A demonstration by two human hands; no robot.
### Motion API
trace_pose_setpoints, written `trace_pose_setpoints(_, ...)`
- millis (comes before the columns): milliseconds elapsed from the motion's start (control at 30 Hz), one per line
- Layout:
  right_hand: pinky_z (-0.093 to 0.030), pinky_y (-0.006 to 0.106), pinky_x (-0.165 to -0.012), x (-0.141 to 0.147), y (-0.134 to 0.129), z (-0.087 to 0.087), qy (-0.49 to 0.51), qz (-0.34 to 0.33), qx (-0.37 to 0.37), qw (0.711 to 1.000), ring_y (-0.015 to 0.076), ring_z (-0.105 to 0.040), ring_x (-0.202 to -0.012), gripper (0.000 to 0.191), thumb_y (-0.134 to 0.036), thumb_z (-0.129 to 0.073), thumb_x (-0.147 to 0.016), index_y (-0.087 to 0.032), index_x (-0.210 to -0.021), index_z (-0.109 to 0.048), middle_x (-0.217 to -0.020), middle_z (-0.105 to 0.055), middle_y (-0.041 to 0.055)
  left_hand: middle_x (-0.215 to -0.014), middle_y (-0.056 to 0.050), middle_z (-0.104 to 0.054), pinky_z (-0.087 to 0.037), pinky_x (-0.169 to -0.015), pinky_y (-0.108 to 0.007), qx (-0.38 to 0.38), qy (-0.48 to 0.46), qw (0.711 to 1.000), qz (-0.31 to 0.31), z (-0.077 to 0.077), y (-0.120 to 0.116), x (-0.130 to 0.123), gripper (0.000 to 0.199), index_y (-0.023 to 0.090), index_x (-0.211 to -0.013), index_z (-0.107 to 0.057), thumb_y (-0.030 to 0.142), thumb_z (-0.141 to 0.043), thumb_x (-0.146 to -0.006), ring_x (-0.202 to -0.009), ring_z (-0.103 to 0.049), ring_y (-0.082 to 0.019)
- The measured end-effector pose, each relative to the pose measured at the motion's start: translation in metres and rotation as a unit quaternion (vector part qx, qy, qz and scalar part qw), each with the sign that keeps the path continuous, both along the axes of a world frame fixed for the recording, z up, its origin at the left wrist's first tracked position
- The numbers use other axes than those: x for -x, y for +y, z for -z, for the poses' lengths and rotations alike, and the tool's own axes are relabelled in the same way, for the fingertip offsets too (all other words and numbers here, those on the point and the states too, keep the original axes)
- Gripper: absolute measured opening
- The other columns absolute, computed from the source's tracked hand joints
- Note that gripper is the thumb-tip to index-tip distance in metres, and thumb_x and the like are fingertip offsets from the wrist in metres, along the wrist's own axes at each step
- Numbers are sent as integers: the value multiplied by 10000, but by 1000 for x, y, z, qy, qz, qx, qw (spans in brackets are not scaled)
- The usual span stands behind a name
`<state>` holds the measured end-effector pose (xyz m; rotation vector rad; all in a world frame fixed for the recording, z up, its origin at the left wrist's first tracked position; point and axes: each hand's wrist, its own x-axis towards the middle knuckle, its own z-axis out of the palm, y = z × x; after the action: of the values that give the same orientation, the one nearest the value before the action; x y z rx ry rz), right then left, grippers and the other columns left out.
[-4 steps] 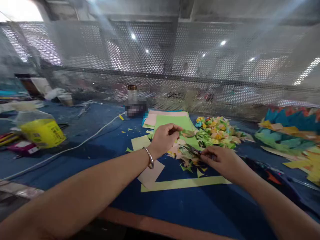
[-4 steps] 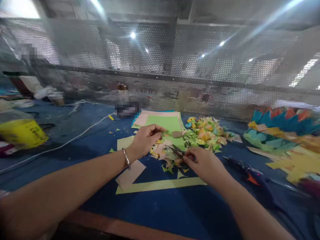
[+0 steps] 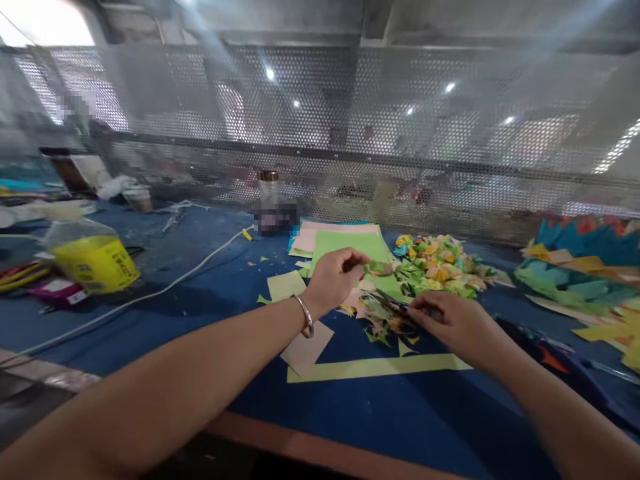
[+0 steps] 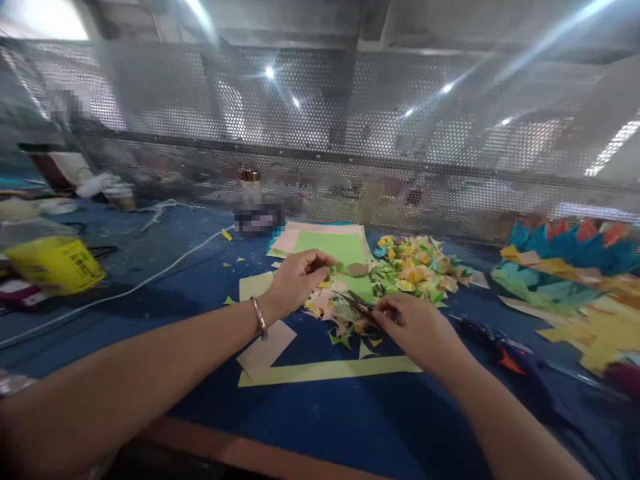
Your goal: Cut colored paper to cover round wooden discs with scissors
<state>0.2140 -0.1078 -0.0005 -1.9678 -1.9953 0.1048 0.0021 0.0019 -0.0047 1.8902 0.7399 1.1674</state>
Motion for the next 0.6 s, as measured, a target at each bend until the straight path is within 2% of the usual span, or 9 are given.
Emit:
trace_pose_setpoints(167,-380,294,-496,-11,2,3,9,11,-56,998,194,-556,-492,361,-496,-466,-879,-233,-791,-697,-556,-619,23,-858,-65,-714,-503,-687,-257,-27,-8,999,-15,4,7,0,135,145,-921,-677,143,-575,-832,-752,-631,-137)
trace_pose_setpoints(367,-456,302,-526,-30,1,-1,49,66,-101,992,196,-623,-508,377,-549,-509,-837,-239,-870,-720,-678,-723,27,-898,-75,-727,-488,-698,-266,-41,28,999,-12,1,4,3,151,139,-938,-682,141,-567,-840,-748,-612,-136)
trace_pose_setpoints(500,-518,336,-599,-44,-13,-6,91,114,-107,984,230,-687,-602,422,-578,-511,-795,-230,-896,-729,-811,-774,70,-930,-79,-736,-493,-722,-268,-41,39,998,7,-2,-2,4,145,144,-938,-686,148,-567,-855,-771,-626,-138)
trace_pose_setpoints(600,-521,357,-633,-63,-32,-10,58,160,-86,982,264,-715,-661,394,-581,-534,-733,-258,-832,-737,-804,-782,78,-925,-78,-739,-499,-730,-268,-26,48,998,26,-3,-3,3,143,147,-931,-688,147,-567,-856,-784,-640,-142)
